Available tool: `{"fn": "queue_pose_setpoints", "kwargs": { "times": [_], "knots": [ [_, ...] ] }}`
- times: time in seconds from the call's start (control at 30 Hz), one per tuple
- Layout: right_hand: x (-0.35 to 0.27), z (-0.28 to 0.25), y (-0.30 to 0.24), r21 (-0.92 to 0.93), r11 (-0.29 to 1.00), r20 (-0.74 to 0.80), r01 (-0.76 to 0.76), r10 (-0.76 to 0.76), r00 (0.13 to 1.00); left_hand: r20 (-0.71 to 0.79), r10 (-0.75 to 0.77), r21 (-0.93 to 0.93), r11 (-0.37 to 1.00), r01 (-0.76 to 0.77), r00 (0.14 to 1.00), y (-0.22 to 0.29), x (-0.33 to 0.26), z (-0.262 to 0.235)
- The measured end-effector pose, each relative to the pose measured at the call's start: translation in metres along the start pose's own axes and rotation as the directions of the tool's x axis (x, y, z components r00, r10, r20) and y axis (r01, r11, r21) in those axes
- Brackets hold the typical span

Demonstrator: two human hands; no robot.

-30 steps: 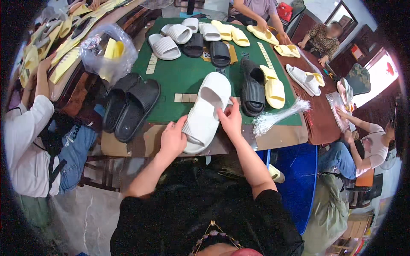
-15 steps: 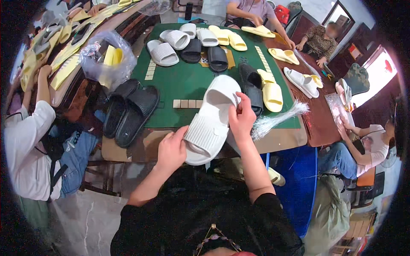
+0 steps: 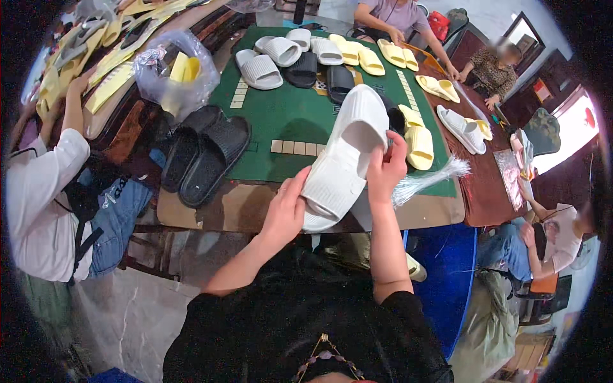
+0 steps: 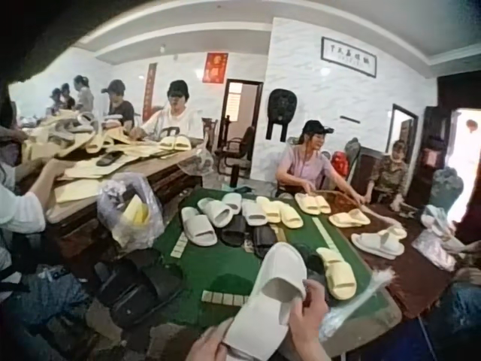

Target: The person fastens pairs of slippers together by threading plastic tag fasteners through them by hand.

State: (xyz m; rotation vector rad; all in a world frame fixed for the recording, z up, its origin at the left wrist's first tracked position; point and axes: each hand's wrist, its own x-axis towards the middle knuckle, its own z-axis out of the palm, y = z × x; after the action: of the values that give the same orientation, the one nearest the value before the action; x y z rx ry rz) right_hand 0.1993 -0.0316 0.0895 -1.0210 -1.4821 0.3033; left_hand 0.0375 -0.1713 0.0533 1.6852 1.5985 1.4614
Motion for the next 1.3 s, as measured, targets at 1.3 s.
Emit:
{"fn": "queue_pose_setpoints", "kwargs": {
  "times": [1.3],
  "knots": [
    [-0.046, -0.007, 0.064, -0.162, 0.947, 0.505, 0.278, -0.163, 0.848, 0.230, 0.340, 0.558, 0.721, -0.410, 0.912, -0.057, 0.079, 0.042]
  ]
}}
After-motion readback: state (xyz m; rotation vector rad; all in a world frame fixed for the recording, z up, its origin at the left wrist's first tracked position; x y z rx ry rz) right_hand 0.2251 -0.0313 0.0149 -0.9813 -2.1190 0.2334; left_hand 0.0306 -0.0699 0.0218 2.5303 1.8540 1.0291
